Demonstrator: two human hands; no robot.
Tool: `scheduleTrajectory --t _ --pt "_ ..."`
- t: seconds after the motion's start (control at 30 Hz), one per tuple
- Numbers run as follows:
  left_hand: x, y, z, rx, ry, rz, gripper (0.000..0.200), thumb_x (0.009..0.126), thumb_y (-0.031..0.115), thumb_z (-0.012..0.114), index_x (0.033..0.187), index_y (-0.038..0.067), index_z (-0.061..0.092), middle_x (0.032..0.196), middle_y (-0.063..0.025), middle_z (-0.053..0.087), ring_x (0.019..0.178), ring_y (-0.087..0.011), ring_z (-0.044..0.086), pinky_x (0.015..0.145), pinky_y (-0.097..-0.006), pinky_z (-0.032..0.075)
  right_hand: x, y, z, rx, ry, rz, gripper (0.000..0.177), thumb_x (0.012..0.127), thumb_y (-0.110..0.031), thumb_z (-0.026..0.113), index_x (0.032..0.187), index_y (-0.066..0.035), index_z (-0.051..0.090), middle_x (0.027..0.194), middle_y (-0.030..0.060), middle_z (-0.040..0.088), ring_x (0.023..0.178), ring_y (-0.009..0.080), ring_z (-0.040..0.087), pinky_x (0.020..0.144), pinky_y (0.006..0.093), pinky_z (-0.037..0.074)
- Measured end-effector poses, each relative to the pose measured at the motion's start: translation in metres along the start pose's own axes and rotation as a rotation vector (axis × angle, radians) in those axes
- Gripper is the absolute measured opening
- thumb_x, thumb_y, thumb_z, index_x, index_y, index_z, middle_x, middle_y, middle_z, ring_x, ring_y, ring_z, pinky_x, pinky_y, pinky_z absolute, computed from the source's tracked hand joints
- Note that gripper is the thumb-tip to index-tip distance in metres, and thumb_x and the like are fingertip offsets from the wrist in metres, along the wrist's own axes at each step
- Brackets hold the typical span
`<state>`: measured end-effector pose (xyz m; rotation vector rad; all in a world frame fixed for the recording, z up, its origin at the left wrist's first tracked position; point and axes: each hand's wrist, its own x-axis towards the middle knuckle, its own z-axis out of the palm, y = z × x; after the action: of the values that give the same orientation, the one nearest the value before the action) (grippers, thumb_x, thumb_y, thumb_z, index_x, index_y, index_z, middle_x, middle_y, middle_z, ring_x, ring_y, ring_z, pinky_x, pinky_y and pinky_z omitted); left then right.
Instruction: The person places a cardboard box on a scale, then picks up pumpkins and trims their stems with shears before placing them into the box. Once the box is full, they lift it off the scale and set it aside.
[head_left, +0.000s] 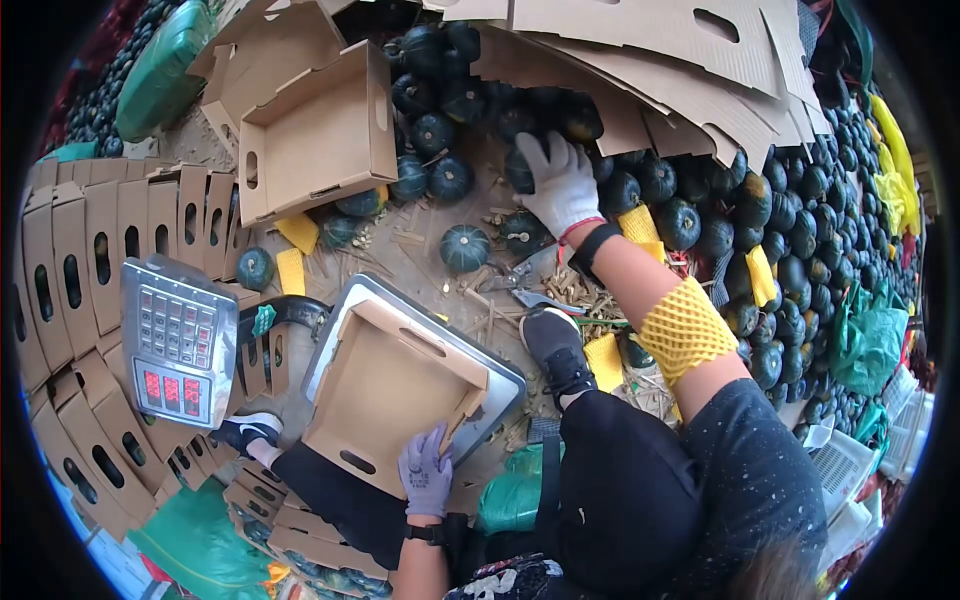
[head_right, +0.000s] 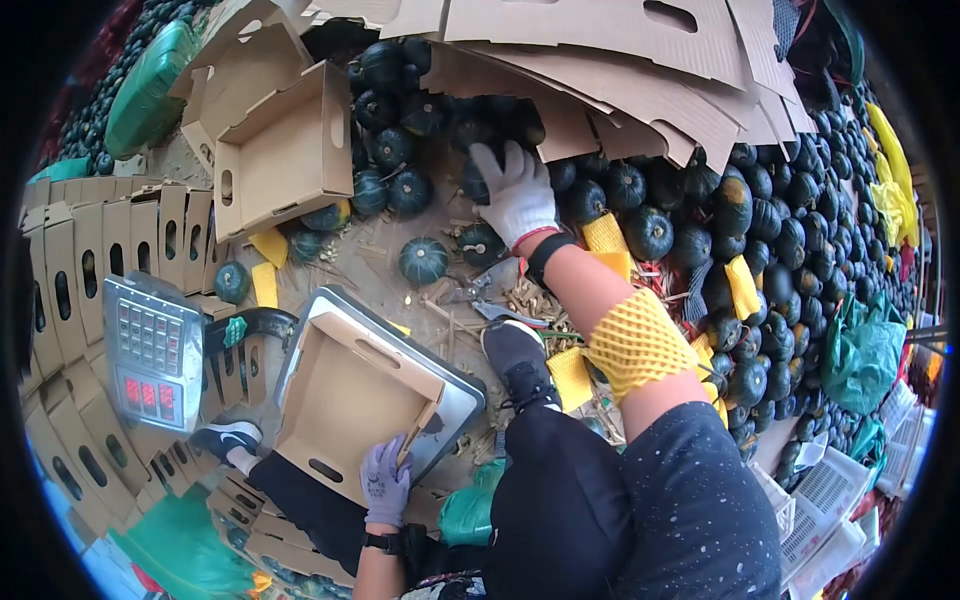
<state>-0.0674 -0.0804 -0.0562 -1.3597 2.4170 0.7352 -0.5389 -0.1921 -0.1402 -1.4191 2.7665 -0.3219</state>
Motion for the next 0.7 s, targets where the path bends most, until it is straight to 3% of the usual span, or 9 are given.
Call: scheduleTrajectory --t 0.07,0.1,0.27,0.33,0.4,0.47,0.57,0.67,0.7 --pt "0.001 0.0 -0.001 0.004 0.023 0.018 0.061 0.082 0.017 0.074 0.141 0.026 0.061 0.119 -0.0057 0.061 0.112 -0.0271 0.058 0.096 -0.0439 0.046 0.008 -0.005 0.016 -0.011 0.034 -0.122 0.081 0.078 -0.043 0.079 0.15 -0.035 0.044 0.141 0.0217 0.049 0.115 0.0416 0.06 0.093 0.0494 0.052" --pt "0.001 0.0 -0.001 0.006 -0.002 -0.002 0.061 0.082 0.018 0.074 0.141 0.026 0.061 0.118 -0.0059 0.061 0.112 -0.0271 0.058 0.096 -0.0437 0.046 0.017 -0.012 0.009 0.105 -0.091 -0.057 0.084 0.075 -0.039 0.082 0.15 -0.037 0.044 0.14 0.0222 0.048 0.114 0.0414 0.06 0.095 0.0487 0.053" --pt "-0.004 -0.003 -0.004 0.033 0.005 0.004 0.059 0.084 0.02 0.075 0.141 0.026 0.061 0.116 -0.0062 0.062 0.11 -0.0272 0.058 0.096 -0.0433 0.046 0.026 -0.019 -0.026 0.396 -0.293 0.138 0.09 0.071 -0.039 0.087 0.15 -0.03 0.045 0.139 0.0236 0.051 0.12 0.0404 0.06 0.1 0.0485 0.052" --pt "-0.006 0.001 -0.012 -0.001 -0.086 -0.012 0.057 0.086 0.023 0.075 0.141 0.022 0.06 0.12 -0.0093 0.063 0.113 -0.0302 0.059 0.098 -0.0442 0.047 0.01 -0.016 -0.034 0.92 -0.243 0.272 0.087 0.077 -0.039 0.086 0.151 -0.02 0.043 0.141 0.0221 0.052 0.127 0.0362 0.058 0.1 0.0458 0.053" --pt "-0.007 0.01 -0.023 -0.086 -0.064 -0.008 0.056 0.087 0.024 0.075 0.141 0.018 0.06 0.125 -0.0116 0.063 0.116 -0.0323 0.058 0.1 -0.045 0.047 -0.017 -0.012 -0.038 2.042 -0.488 0.398 0.071 0.091 -0.042 0.077 0.148 -0.014 0.047 0.138 0.0184 0.057 0.128 0.0398 0.058 0.1 0.0588 0.054" --pt "-0.005 0.023 -0.038 -0.175 -0.05 0.01 0.057 0.088 0.025 0.075 0.142 0.014 0.059 0.129 -0.0138 0.062 0.12 -0.0345 0.058 0.103 -0.0457 0.047 -0.043 -0.006 -0.044 2.697 -0.836 0.51 0.069 0.091 -0.052 0.073 0.146 -0.016 0.05 0.139 0.0193 0.056 0.125 0.0465 0.058 0.096 0.0667 0.054" --pt "0.005 0.046 -0.063 -0.268 -0.049 -0.041 0.061 0.088 0.027 0.076 0.143 0.008 0.056 0.135 -0.0195 0.06 0.126 -0.0391 0.056 0.107 -0.046 0.046 -0.066 -0.013 -0.056 2.826 -0.837 0.87 0.086 0.087 -0.075 0.061 0.145 -0.012 0.052 0.142 0.0231 0.054 0.122 0.0519 0.056 0.089 0.0653 0.058" --pt "0.018 0.064 -0.078 -0.308 0.038 0.031 0.063 0.09 0.027 0.075 0.145 0.006 0.053 0.138 -0.0194 0.059 0.129 -0.0383 0.055 0.11 -0.0464 0.045 -0.074 -0.015 -0.048 2.853 -0.826 0.988 0.085 0.088 -0.076 0.058 0.143 -0.011 0.053 0.14 0.0233 0.056 0.118 0.0517 0.059 0.085 0.0645 0.059" --pt "0.022 0.071 -0.078 -0.624 0.058 -0.076 0.064 0.092 0.029 0.075 0.147 0.007 0.051 0.139 -0.018 0.059 0.13 -0.0363 0.055 0.11 -0.0475 0.045 -0.073 -0.019 -0.049 2.797 -0.86 1.009 0.084 0.09 -0.077 0.054 0.139 -0.009 0.055 0.139 0.023 0.057 0.115 0.0511 0.06 0.081 0.0636 0.06"
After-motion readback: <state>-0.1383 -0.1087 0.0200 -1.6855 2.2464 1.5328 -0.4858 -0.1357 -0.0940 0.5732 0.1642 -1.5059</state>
